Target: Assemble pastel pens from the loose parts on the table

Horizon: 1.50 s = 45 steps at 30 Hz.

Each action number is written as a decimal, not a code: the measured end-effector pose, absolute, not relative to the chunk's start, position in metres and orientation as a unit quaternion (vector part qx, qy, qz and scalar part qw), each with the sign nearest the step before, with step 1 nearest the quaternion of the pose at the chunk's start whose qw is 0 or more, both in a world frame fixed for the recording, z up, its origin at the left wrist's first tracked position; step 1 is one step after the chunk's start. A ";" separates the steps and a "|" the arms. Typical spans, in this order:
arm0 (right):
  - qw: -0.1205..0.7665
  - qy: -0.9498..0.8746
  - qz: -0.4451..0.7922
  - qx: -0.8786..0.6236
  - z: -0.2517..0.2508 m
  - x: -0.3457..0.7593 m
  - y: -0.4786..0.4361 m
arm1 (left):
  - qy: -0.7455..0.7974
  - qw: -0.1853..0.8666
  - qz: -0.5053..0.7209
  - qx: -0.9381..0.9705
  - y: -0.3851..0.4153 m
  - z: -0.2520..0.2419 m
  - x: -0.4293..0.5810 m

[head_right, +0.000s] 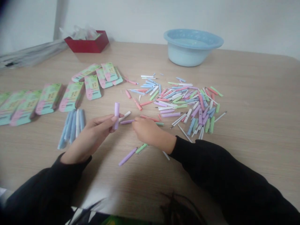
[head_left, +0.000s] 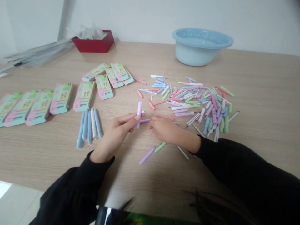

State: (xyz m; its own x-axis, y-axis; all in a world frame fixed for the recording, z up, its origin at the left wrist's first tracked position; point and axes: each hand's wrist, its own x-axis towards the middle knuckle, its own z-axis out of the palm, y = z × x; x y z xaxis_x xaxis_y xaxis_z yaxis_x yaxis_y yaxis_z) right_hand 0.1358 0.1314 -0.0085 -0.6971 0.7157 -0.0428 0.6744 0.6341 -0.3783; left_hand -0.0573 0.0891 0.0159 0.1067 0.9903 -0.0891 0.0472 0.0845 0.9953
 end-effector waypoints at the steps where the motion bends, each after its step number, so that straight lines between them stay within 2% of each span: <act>1: 0.059 -0.901 0.186 -0.387 -0.009 0.135 0.132 | 0.494 0.545 0.447 0.509 0.089 0.016 -0.056; 7: 0.126 -0.867 0.233 -0.423 0.026 0.162 0.122 | 0.396 0.607 0.543 0.425 0.081 0.021 -0.048; 8: 0.164 -0.845 0.273 -0.430 0.032 0.169 0.116 | 0.395 0.609 0.541 0.424 0.078 0.023 -0.046; 10: 0.310 -0.720 0.460 -0.418 0.041 0.179 0.099 | 0.402 0.616 0.515 0.441 0.068 0.025 -0.039; 12: 0.405 -0.564 0.615 -0.373 0.041 0.182 0.080 | 0.398 0.640 0.476 0.453 0.055 0.027 -0.027; 15: 0.437 -0.430 0.723 -0.319 0.033 0.173 0.057 | 0.368 0.687 0.459 0.427 0.039 0.028 -0.008; 18: 0.444 -0.387 0.748 -0.306 0.028 0.163 0.046 | 0.366 0.719 0.465 0.364 0.029 0.027 0.005; 21: 0.425 -0.498 0.667 -0.355 0.032 0.173 0.048 | 0.396 0.715 0.487 0.308 0.024 0.029 0.007; 23: 0.414 -0.593 0.550 -0.417 0.036 0.195 0.053 | 0.406 0.699 0.514 0.286 0.021 0.031 0.003; 26: 0.410 -0.635 0.381 -0.532 0.033 0.241 0.062 | 0.423 0.689 0.511 0.291 0.016 0.028 -0.007; 29: 0.302 -0.687 0.265 -0.605 0.020 0.278 0.068 | 0.470 0.685 0.463 0.309 0.011 0.018 -0.014; 33: 0.206 -0.754 0.212 -0.587 0.006 0.296 0.068 | 0.537 0.654 0.429 0.315 0.009 0.006 -0.013; 45: 0.113 -0.851 0.134 -0.495 -0.009 0.299 0.124 | 0.582 0.610 0.475 0.251 0.014 -0.005 -0.027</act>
State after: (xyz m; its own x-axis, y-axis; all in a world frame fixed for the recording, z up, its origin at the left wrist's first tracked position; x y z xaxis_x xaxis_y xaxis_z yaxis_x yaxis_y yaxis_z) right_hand 0.2995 0.1236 -0.0094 -0.4854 0.8723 0.0594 0.8116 0.4748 -0.3405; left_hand -0.0269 0.0142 -0.0051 -0.1287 0.8720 -0.4723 -0.2869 0.4231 0.8594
